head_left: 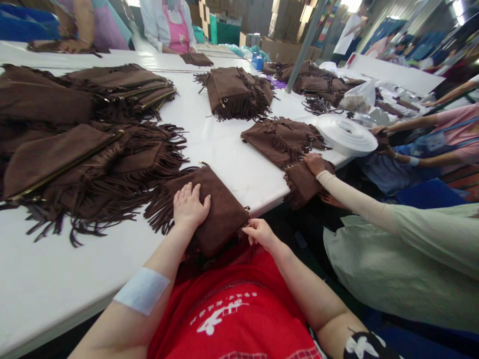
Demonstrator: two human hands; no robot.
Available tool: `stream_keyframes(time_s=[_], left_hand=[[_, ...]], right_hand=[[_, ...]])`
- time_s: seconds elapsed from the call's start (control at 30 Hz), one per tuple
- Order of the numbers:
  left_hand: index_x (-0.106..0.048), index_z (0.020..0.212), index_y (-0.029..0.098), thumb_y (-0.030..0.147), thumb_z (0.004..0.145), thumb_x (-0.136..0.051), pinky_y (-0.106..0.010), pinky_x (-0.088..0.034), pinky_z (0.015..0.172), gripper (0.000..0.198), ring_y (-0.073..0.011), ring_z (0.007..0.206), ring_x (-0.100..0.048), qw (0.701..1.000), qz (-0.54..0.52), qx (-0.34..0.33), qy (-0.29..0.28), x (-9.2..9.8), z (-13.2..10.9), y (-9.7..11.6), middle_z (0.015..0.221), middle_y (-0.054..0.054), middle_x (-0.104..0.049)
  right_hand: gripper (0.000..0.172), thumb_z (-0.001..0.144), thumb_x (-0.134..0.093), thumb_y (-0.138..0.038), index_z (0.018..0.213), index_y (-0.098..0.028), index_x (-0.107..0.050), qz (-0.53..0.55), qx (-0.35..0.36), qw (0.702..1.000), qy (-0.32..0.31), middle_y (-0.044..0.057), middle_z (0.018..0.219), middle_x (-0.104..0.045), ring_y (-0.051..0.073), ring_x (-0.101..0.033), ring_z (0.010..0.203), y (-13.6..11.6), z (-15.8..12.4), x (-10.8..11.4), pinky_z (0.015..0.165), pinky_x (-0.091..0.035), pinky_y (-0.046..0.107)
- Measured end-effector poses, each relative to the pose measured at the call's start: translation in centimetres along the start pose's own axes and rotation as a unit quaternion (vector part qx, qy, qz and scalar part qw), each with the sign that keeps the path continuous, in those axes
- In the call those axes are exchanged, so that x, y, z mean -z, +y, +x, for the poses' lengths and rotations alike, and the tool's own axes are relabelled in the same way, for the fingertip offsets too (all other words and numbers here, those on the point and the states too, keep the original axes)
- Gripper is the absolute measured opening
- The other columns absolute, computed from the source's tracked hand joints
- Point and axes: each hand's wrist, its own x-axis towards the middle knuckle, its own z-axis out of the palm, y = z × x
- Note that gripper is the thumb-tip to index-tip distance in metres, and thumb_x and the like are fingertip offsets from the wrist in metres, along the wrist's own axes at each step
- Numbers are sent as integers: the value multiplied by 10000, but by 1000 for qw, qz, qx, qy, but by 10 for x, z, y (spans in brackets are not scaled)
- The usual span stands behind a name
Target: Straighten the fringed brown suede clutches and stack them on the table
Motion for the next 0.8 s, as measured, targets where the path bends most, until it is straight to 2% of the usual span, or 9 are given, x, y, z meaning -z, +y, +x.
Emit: stream_keyframes(time_s=[0.3, 0.47, 0.67, 0.8], left_hand=[[-491, 1407, 110, 509, 922, -330, -458, -229, 1191, 648, -308, 1406, -369, 1000, 1, -2, 1, -1, -1, -1, 1513, -182, -424], [-495, 1404, 106, 497, 921, -342, -461, -238, 1186, 640, -316, 1401, -376, 1000, 3, -3, 2, 1, 0, 0, 1508, -186, -429], [-494, 1407, 117, 498, 916, -355, -457, -229, 1192, 636, -305, 1407, -370, 1000, -4, 5, 0, 0, 0, 0, 1518, -173, -420], [-495, 1406, 118, 498, 914, -359, -462, -234, 1192, 636, -306, 1406, -372, 1000, -4, 8, -4, 2, -1, 2, 1515, -174, -424]], right_hand=[[110, 688, -568, -178, 590, -188, -520, -44, -19, 999, 23, -52, 395, -517, 80, -475, 353, 3, 8, -2, 364, -297, 163], [101, 652, -514, -132, 573, -177, -558, -94, -10, 996, -4, -32, 461, -577, 82, -495, 356, 6, 9, -4, 362, -333, 168], [50, 678, -518, -189, 628, -182, -515, 23, -20, 999, -29, -47, 520, -581, 58, -462, 346, 3, 0, -3, 351, -316, 161], [119, 718, -565, -284, 681, -173, -544, 48, -16, 998, -33, -37, 549, -604, 60, -480, 360, 0, -4, 1, 359, -333, 160]])
